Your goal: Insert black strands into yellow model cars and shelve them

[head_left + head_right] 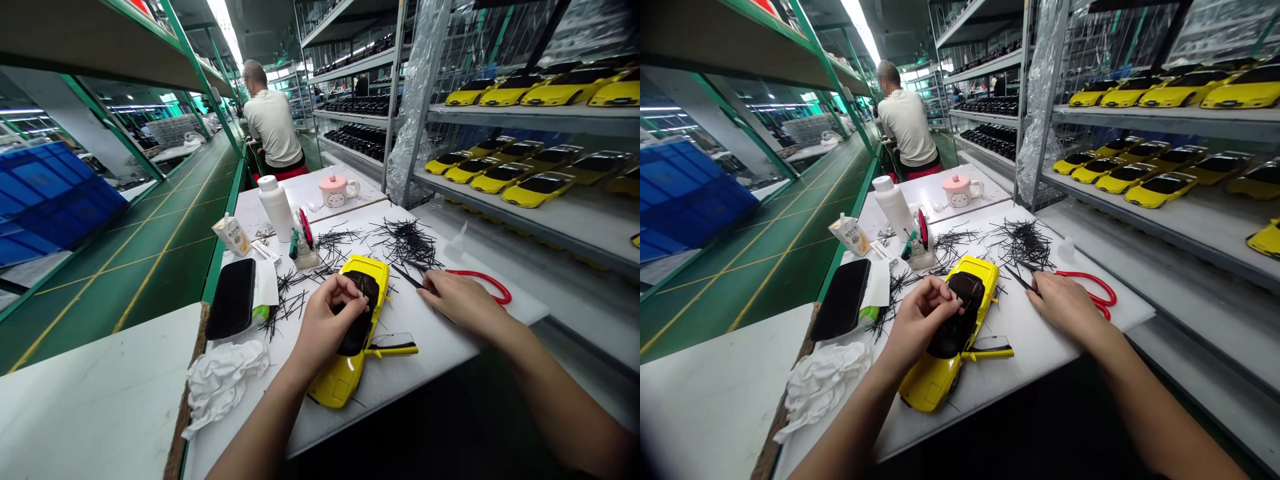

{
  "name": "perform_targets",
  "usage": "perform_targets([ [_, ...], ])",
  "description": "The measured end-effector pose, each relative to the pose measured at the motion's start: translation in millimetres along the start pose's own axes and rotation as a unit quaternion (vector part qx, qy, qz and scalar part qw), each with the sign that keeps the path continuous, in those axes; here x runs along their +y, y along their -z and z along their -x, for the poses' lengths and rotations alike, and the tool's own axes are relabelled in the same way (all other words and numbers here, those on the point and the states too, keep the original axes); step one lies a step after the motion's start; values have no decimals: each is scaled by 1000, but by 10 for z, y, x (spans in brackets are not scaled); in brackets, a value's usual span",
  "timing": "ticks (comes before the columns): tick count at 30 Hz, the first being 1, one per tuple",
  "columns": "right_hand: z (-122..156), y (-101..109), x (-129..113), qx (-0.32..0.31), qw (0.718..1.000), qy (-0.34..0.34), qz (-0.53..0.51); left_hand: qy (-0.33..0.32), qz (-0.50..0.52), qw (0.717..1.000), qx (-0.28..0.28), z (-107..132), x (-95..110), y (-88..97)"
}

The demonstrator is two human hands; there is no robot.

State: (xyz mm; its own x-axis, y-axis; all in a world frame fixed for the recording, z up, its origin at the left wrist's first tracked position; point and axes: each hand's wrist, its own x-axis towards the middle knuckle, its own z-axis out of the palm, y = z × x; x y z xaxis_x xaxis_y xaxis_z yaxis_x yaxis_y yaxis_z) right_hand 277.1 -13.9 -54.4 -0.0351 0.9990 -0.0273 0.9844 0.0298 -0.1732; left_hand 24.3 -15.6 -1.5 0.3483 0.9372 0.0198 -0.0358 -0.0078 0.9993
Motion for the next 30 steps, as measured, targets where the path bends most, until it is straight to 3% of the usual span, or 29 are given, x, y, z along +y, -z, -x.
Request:
perform_targets([
  [4, -149, 136, 8, 2, 998, 67, 4, 0, -10, 1000, 0, -1, 11, -2],
  [8, -560, 295, -93, -7, 988, 153, 14, 0, -68, 998, -14, 1, 30, 1],
  [11, -913, 309, -186, -22, 981, 190, 21, -5, -169, 984, -62, 6, 58, 25],
  [15, -1218, 206, -233, -38, 978, 200, 32, -12, -297, 945, -139, 24, 122, 78],
  [20, -1324, 87, -221, -50, 974, 220, 38, -7, -341, 926, -164, 48, 171, 113],
  [30, -1385, 46, -105, -38, 947, 318, -30, 3, -331, 931, -156, 56, 151, 93],
])
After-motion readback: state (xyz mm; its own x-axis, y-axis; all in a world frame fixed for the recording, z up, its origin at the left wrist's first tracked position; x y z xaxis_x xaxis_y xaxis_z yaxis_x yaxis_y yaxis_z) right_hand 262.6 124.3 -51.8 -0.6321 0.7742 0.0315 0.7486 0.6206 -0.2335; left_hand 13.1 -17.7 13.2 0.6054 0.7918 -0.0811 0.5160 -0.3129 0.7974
